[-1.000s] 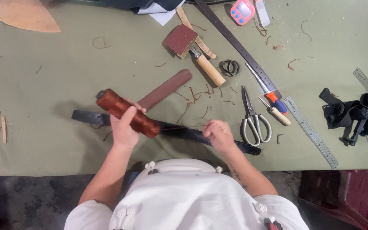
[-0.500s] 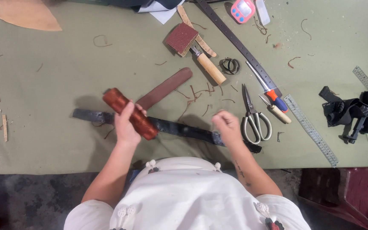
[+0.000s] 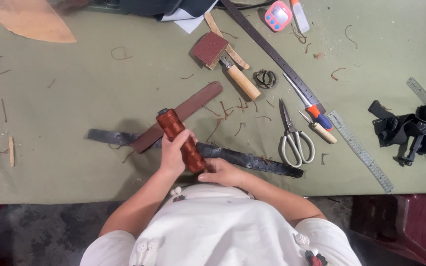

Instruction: Measuring and cutting leather strips and wire on a workshop table.

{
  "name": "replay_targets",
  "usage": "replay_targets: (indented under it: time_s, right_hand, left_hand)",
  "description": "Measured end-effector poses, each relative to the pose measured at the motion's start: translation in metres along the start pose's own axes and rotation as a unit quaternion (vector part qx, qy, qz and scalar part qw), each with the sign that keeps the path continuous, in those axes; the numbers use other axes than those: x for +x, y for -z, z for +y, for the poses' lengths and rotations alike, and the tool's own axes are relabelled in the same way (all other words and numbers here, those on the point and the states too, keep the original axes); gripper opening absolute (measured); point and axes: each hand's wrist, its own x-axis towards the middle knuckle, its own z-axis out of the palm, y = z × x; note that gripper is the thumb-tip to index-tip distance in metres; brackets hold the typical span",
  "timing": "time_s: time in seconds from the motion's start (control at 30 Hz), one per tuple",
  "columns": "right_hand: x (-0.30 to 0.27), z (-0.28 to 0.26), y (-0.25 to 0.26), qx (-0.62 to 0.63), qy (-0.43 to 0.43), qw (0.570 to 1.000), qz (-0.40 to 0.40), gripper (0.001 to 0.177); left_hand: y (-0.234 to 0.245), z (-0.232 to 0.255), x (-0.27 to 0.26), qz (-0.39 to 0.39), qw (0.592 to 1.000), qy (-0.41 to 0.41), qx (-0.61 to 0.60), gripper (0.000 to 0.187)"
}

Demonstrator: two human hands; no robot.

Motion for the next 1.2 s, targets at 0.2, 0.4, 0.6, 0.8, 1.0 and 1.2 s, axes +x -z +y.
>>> replay_targets:
  time_s: [0.2, 0.4, 0.6, 0.8, 1.0, 1.2]
  right_hand:
    - [-0.002, 0.063, 0.017, -0.023, -0.005, 0.993, 0.114, 0.043]
    - [-0.008, 0.040, 0.008, -0.065, 0.118, 0.988, 0.070, 0.048]
    - [-0.002, 0.058, 0.021, -0.070, 0.159, 0.978, 0.116, 0.049]
    - [-0.014, 0.058, 0.038, -0.066, 0.186, 0.969, 0.147, 0.052]
    - [-0.034, 0.019, 0.055, -0.177, 0.226, 0.939, 0.191, 0.052]
    - [-0.049, -0.010, 0.070, -0.249, 0.257, 0.906, 0.225, 0.055]
  left_hand:
    - [0.008, 0.013, 0.012, 0.018, 0.998, -0.052, -0.014, 0.032]
    - [0.005, 0.045, 0.017, 0.044, 0.996, -0.069, -0.020, 0.034]
    - [0.005, 0.076, 0.023, 0.067, 0.993, -0.075, -0.059, 0.031]
    - [0.021, 0.108, 0.031, 0.116, 0.982, -0.133, -0.074, 0.033]
    - [0.019, 0.108, 0.023, 0.096, 0.983, -0.148, -0.048, 0.032]
    - [0.011, 0.105, 0.018, 0.086, 0.979, -0.187, -0.012, 0.034]
